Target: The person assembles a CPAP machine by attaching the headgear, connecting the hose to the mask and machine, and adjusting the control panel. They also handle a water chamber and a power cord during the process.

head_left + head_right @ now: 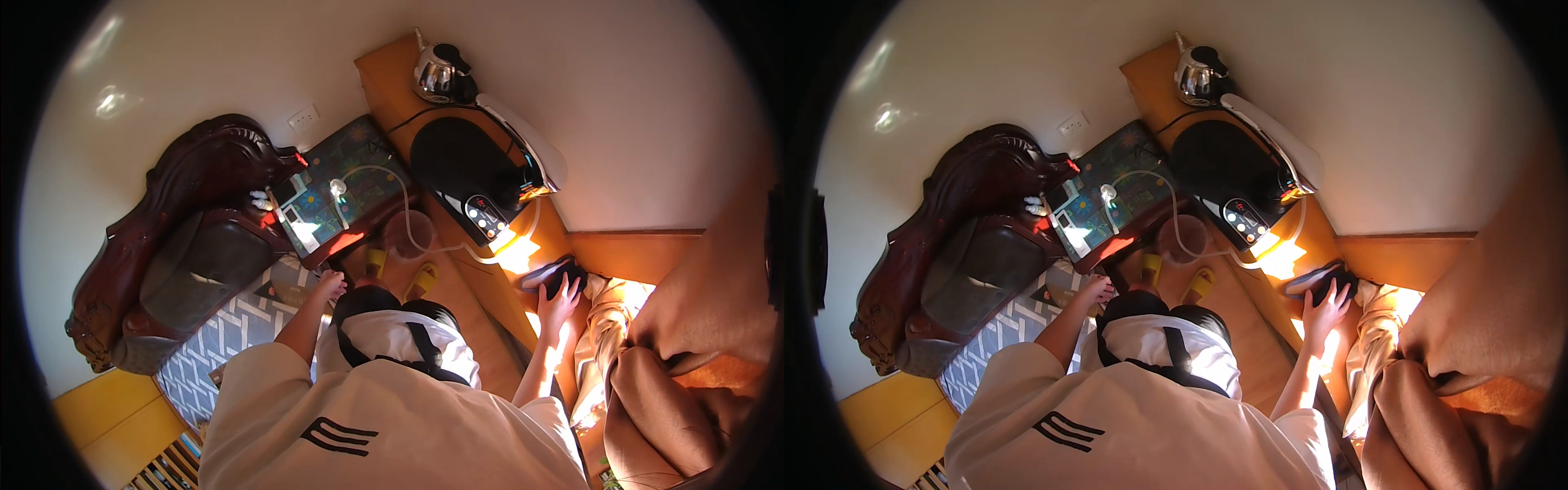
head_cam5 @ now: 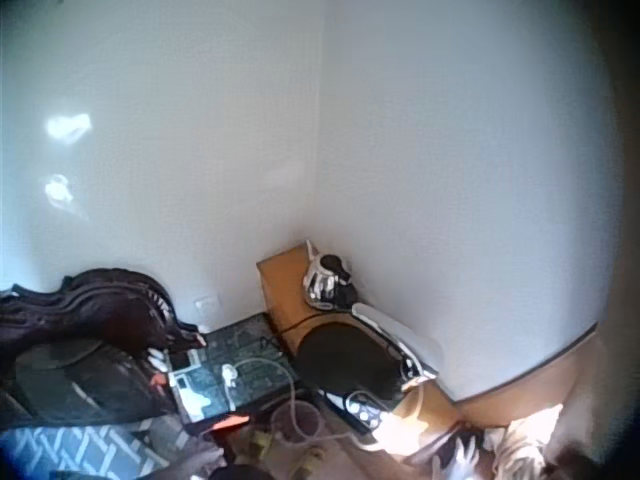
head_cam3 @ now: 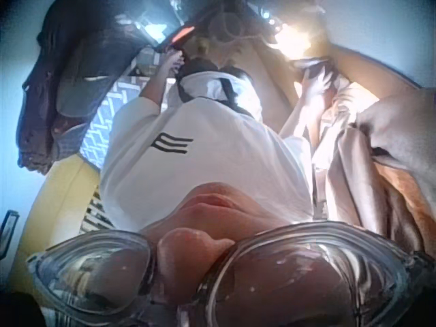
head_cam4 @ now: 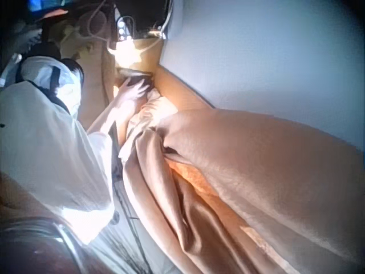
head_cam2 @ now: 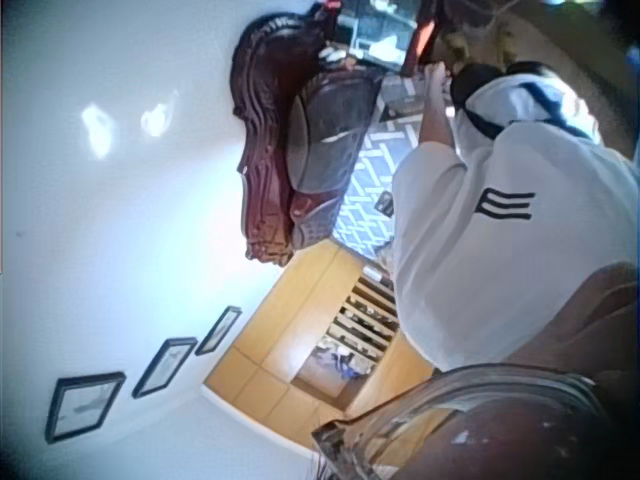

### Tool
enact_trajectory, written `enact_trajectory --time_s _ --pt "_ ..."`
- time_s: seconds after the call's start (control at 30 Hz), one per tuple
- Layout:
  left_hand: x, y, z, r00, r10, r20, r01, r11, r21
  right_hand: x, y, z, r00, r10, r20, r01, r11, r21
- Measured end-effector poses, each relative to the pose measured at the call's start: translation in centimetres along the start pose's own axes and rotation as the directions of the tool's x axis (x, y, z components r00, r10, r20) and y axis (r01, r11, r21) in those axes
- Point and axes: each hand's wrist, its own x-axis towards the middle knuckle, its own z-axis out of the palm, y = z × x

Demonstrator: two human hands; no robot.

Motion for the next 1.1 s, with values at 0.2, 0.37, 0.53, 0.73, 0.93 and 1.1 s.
enact_trajectory --time_s 0.2,0.37,0.53,0.73,0.93,1.1 --pt "3.4 3.3 -2.1 0.992 0.108 0.067 -0.116 0.986 0.121 -0.5 0.9 0.5 0.984 -0.026 -0.177 0.068 0.970 0.231" --pt "12.2 7.0 -2.1 0.994 0.094 -0.059 -0.085 0.986 0.140 -1.8 1.9 1.1 0.988 0.067 -0.139 -0.012 0.931 0.364" --pt "19.9 8.4 -1.2 0.891 0.361 -0.276 -0.209 0.866 0.455 -2.4 -1.5 1.2 0.989 0.103 -0.106 -0.095 0.993 0.076" --pt "19.1 15.9 -2.1 0.711 0.565 -0.418 -0.232 0.751 0.619 -1.8 -0.5 2.2 0.982 0.114 -0.152 -0.097 0.989 0.112" --pt "19.5 21.9 -2.5 0.693 0.695 -0.192 -0.316 0.532 0.786 -1.8 -0.7 2.1 0.978 0.168 -0.124 -0.151 0.979 0.136" --pt "20.7 20.9 -1.9 0.669 0.743 0.006 -0.310 0.272 0.911 -3.1 -2.3 1.4 0.960 0.204 -0.190 -0.158 0.959 0.233"
